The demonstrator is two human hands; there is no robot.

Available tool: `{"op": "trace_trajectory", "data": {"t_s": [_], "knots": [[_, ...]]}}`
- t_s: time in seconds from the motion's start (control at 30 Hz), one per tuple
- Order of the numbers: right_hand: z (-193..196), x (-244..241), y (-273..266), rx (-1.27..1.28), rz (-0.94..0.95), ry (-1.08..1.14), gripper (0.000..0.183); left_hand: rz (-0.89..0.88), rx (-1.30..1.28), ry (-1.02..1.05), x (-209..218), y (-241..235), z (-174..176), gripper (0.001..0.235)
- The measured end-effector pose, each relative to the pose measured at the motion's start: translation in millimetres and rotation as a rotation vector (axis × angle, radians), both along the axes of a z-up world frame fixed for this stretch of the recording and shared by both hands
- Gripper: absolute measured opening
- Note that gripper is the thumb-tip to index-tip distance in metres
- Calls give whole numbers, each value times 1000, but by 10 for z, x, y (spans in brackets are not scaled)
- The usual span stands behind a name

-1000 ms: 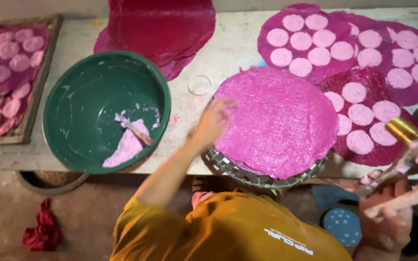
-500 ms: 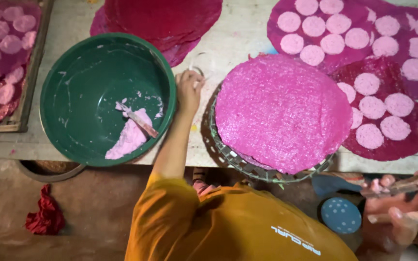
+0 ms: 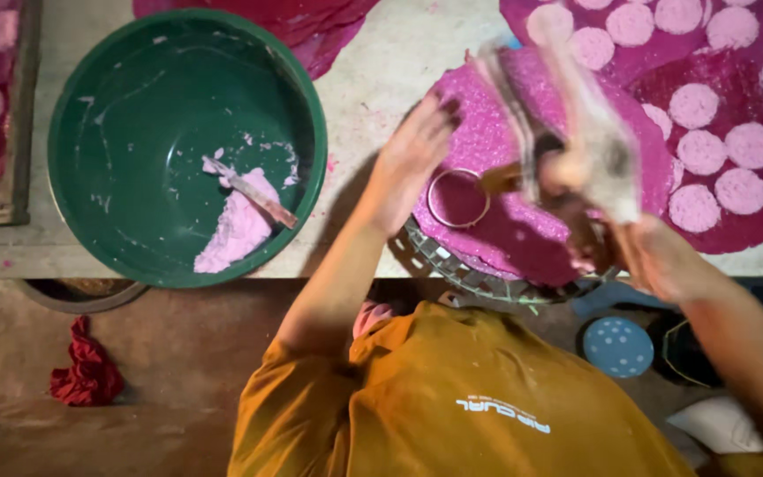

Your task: The person is using a metal molding tool and a wooden stick to form round discs from a pink paste onto a circular tray, while another person assists by scooping the paste into the tool.

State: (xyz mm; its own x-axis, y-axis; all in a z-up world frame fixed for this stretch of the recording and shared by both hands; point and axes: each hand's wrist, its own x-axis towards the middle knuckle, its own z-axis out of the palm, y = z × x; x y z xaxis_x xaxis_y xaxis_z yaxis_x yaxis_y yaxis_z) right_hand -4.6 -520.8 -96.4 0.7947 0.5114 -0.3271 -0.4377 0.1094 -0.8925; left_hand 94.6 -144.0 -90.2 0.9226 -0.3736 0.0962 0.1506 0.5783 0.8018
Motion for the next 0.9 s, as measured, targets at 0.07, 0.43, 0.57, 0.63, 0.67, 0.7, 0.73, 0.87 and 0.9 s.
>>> {"op": "trace_trajectory", "data": {"t_s": [0.07, 0.43, 0.57, 0.63, 0.67, 0.7, 0.73, 0.87, 0.9], "knots": [[84, 227, 94, -148, 171, 79, 83, -227, -582, 67, 177, -89, 76, 96], [1067, 885, 822, -1015, 467, 90, 97, 17, -1043, 79, 371, -358, -35, 37], [1056, 880, 1140, -1099, 436, -69, 101, 36, -1044, -27, 463, -176, -145, 34], [1030, 857, 1241, -1077, 435, -91, 99, 33, -1039, -20, 452, -85, -193, 34], [1023, 847, 1267, -1058, 431, -69, 98, 27, -1036, -16, 443, -67, -215, 34], [1021, 840, 1279, -1040, 428, -48, 98, 39, -1042, -3, 430, -67, -237, 34], [1024, 838, 1281, -1022, 424, -25, 97, 50, -1048, 10, 416, -85, -262, 34], [1065, 849, 1228, -1120, 471, -5, 91, 111, -1047, 108, 383, -271, -391, 31], [1077, 855, 1210, -1185, 482, -21, 90, 120, -1047, 105, 400, -328, -423, 30]]}}
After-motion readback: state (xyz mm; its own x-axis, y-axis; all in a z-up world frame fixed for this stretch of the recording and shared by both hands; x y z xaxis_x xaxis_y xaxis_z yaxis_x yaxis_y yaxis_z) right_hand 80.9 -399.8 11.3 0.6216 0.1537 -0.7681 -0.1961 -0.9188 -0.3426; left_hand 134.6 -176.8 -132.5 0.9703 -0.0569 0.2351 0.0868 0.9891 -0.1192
